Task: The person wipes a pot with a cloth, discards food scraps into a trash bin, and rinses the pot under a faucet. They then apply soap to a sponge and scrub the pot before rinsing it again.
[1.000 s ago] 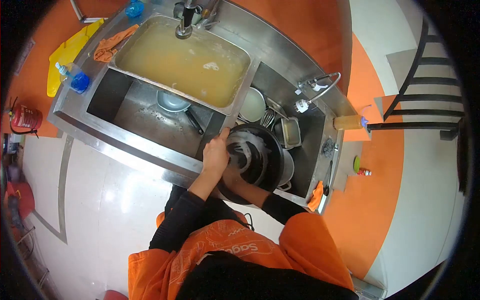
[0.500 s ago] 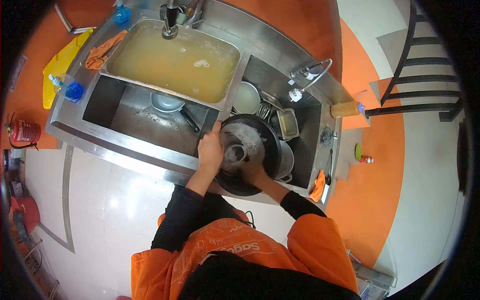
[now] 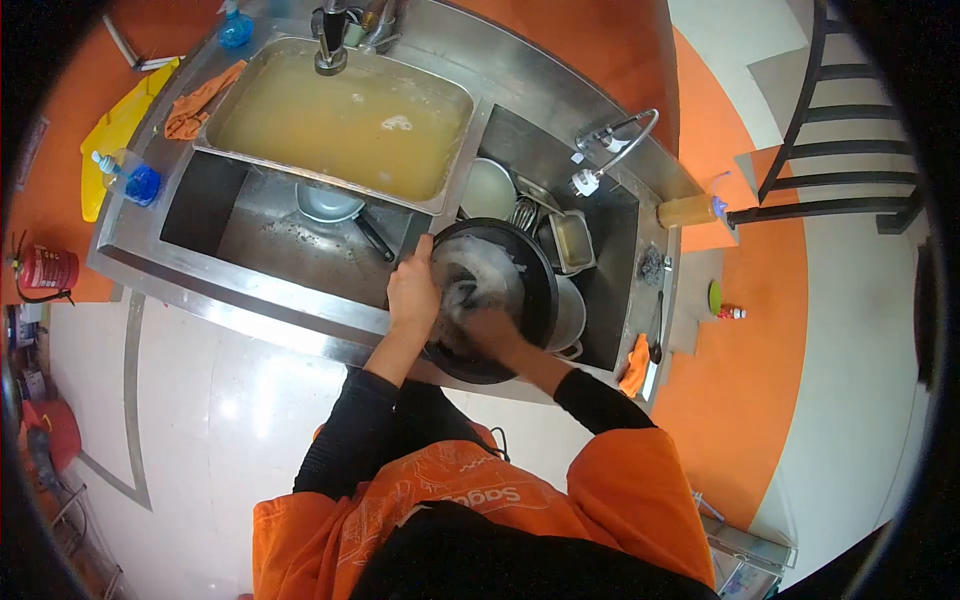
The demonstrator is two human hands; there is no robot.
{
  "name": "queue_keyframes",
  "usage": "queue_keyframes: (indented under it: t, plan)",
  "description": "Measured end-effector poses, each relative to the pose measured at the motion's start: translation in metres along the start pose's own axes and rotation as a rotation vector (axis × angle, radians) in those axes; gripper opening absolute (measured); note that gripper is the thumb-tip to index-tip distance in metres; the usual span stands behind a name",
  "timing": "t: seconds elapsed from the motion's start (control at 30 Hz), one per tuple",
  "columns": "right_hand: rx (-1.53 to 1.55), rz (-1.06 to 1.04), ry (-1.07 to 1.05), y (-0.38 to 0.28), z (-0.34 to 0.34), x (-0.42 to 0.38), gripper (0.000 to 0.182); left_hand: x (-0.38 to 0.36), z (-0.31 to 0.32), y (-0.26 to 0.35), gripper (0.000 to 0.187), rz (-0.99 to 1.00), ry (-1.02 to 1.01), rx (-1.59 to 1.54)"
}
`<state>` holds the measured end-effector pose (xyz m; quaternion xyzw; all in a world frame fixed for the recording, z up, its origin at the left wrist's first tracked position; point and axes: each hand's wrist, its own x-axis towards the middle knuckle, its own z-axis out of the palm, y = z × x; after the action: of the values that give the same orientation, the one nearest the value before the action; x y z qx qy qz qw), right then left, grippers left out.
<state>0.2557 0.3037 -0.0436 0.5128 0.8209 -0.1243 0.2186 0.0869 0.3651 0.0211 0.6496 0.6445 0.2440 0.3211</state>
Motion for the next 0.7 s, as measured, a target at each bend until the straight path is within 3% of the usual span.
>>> queue_keyframes:
  t: [0.07, 0.13, 0.2, 0.33, 0.43, 0.47, 0.53, 0.6, 0.7]
  plan:
    - [0.004, -0.119, -0.059, -0.014, 0.003, 0.002, 0.015, -0.002, 0.0, -0.003, 0.046, 0.029, 0.01, -0.005]
    - [-0.121, -0.051, 0.037, -0.008, -0.004, 0.02, 0.015, -0.002, -0.002, -0.004, 0.047, 0.061, 0.026, -0.007]
    - [-0.04, 0.112, 0.188, 0.032, -0.019, 0.046, 0.015, -0.003, -0.005, 0.0, 0.047, 0.011, -0.029, -0.003]
    - [-0.029, 0.106, 0.125, 0.029, -0.024, 0.053, 0.016, -0.002, -0.007, 0.003, 0.047, -0.035, -0.048, 0.008]
    - [0.122, -0.275, 0.172, -0.036, 0.022, 0.016, 0.016, -0.003, -0.003, 0.002, 0.047, -0.022, 0.005, -0.052]
    - [0.123, -0.276, 0.172, -0.037, 0.011, 0.016, 0.016, -0.005, -0.004, 0.001, 0.048, -0.01, -0.005, -0.048]
    - [0.09, -0.194, -0.023, -0.042, -0.031, 0.016, 0.018, -0.005, -0.004, -0.003, 0.049, 0.005, -0.018, -0.036]
    - [0.409, 0.097, 0.148, -0.03, 0.006, 0.057, 0.021, -0.004, -0.004, -0.003, 0.048, -0.012, -0.031, -0.054]
    - [0.43, 0.13, 0.221, -0.017, -0.047, 0.082, 0.024, -0.001, -0.01, 0.006, 0.045, -0.067, -0.077, -0.037]
